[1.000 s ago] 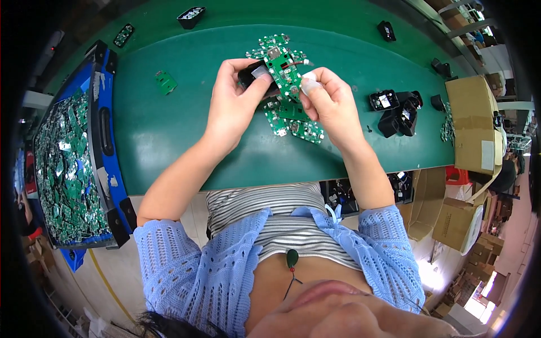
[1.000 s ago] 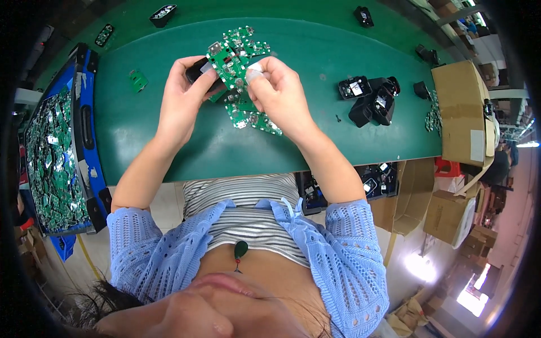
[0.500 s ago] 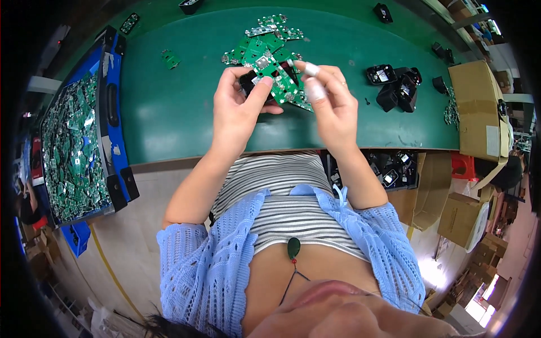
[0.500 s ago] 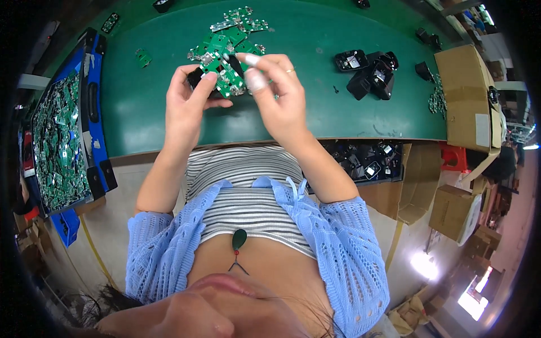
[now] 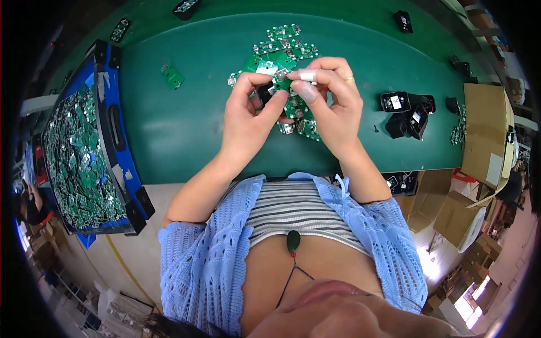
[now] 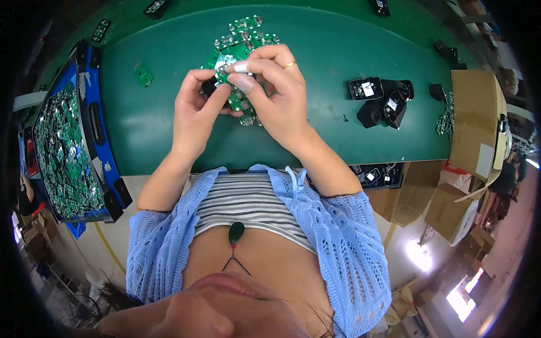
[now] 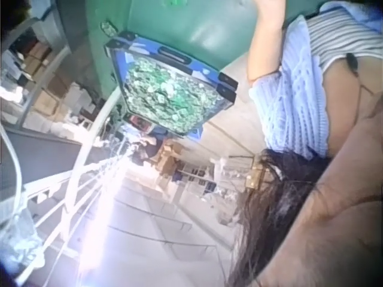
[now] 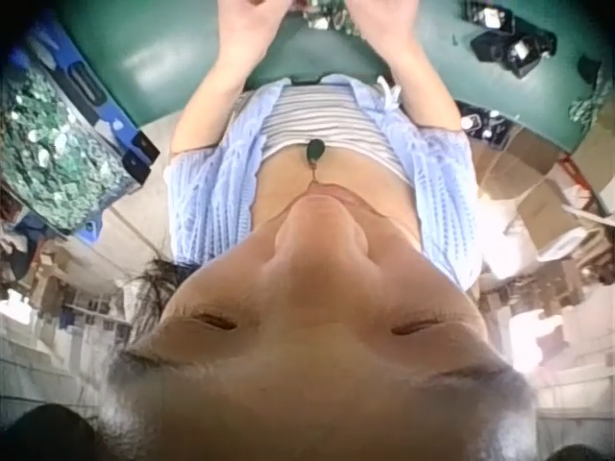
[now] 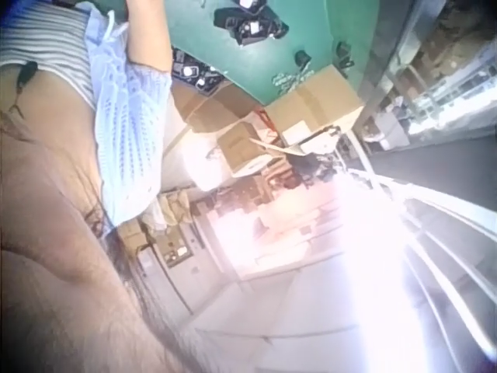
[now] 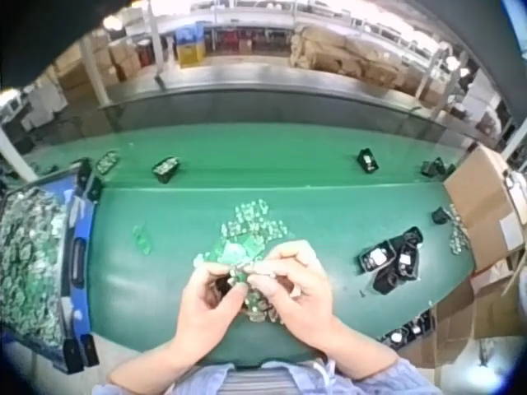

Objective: The person assembles electronic components and plastic housings onto printed circuit boards by hand.

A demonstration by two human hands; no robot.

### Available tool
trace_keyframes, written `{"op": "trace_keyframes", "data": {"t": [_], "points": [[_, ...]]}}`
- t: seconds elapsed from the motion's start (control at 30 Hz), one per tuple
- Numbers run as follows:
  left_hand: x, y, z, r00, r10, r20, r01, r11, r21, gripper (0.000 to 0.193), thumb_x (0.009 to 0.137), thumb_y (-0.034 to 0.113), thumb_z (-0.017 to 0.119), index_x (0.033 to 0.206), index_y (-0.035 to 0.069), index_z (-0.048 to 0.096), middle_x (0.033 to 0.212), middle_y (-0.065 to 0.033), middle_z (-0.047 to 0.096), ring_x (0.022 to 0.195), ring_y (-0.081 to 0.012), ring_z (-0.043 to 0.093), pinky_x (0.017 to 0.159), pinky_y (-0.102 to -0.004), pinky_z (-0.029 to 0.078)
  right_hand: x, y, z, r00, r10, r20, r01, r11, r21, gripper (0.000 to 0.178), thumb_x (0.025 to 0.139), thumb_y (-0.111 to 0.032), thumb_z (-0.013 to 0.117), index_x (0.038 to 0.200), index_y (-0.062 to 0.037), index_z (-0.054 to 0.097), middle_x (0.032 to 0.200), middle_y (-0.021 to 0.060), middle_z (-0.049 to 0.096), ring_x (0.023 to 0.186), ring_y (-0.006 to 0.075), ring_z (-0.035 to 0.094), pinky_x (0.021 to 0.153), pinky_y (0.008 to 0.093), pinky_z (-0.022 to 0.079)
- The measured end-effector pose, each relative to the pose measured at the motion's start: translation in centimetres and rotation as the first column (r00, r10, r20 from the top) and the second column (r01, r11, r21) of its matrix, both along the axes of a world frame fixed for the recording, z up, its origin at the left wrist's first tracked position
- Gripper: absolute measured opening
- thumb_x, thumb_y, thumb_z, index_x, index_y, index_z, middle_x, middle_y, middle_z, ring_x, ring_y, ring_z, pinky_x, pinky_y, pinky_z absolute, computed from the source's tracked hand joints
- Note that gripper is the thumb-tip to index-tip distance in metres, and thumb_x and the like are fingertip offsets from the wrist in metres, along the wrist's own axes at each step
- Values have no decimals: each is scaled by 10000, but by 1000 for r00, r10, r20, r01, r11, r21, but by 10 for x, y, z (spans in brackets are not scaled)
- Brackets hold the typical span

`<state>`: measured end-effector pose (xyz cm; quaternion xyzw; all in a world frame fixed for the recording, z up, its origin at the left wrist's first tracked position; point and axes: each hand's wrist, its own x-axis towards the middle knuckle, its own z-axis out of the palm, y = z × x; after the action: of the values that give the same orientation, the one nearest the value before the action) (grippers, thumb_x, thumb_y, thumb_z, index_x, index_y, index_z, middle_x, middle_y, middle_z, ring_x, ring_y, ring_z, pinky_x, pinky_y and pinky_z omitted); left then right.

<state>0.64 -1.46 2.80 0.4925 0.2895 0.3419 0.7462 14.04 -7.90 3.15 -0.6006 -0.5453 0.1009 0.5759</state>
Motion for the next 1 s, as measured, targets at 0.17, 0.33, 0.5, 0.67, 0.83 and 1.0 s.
{"op": "trace_keyframes", "data": {"t": [0.17, 0.33, 0.5, 0.67, 0.83, 1.0], "points": [[9, 25, 11, 999, 32, -31, -37, 978, -204, 199, 874, 59, 578, 1019, -19, 467, 851, -63, 540, 680, -107, 594, 521, -261, 561, 8, 19, -4, 932, 38, -361, -50, 998, -24, 239, 765, -71, 712, 995, -49, 650, 960, 25, 528, 673, 48, 466, 519, 177, 368], [17, 33, 5, 998, 44, -34, -50, 981, -187, 215, 869, 73, 589, 1014, -25, 463, 844, -71, 541, 614, -122, 603, 496, -244, 540, 16, 29, -1, 956, 7, -293, -48, 990, -131, 200, 774, -99, 711, 966, -53, 673, 957, 12, 497, 667, 48, 452, 527, 172, 363], [20, 36, 0, 996, -24, -82, 9, 984, -177, 221, 880, 61, 556, 1053, -29, 452, 880, -78, 537, 621, -119, 599, 502, -240, 543, 18, 36, -6, 954, 68, -292, -98, 991, -90, 157, 791, -102, 696, 935, -47, 670, 971, 21, 492, 684, 69, 477, 536, 188, 385], [20, 43, 4, 998, 61, -7, -61, 998, 21, 245, 884, 41, 525, 1127, 13, 515, 1031, -96, 505, 670, -106, 592, 527, -223, 552, 26, 40, 3, 999, 43, 2, -41, 964, -264, 111, 797, -67, 655, 876, -23, 591, 817, 60, 519, 733, 167, 536, 594, 282, 438], [24, 42, 6, 984, 156, -84, -117, 930, 348, 131, 842, 24, 585, 937, 63, 666, 1107, -90, 475, 807, -98, 578, 557, -200, 553, 33, 47, 23, 901, 134, 413, -54, 978, -201, 96, 754, -51, 629, 808, -42, 550, 780, 70, 522, 721, 260, 511, 599, 357, 439], [26, 38, 7, 967, 222, -124, -144, 880, 453, 159, 774, 31, 679, 928, 70, 672, 1094, -88, 497, 797, -107, 582, 548, -200, 520, 33, 46, 43, 771, 181, 611, -33, 969, -246, 181, 650, -53, 657, 793, -53, 545, 776, 58, 508, 739, 242, 512, 605, 351, 446]]}}
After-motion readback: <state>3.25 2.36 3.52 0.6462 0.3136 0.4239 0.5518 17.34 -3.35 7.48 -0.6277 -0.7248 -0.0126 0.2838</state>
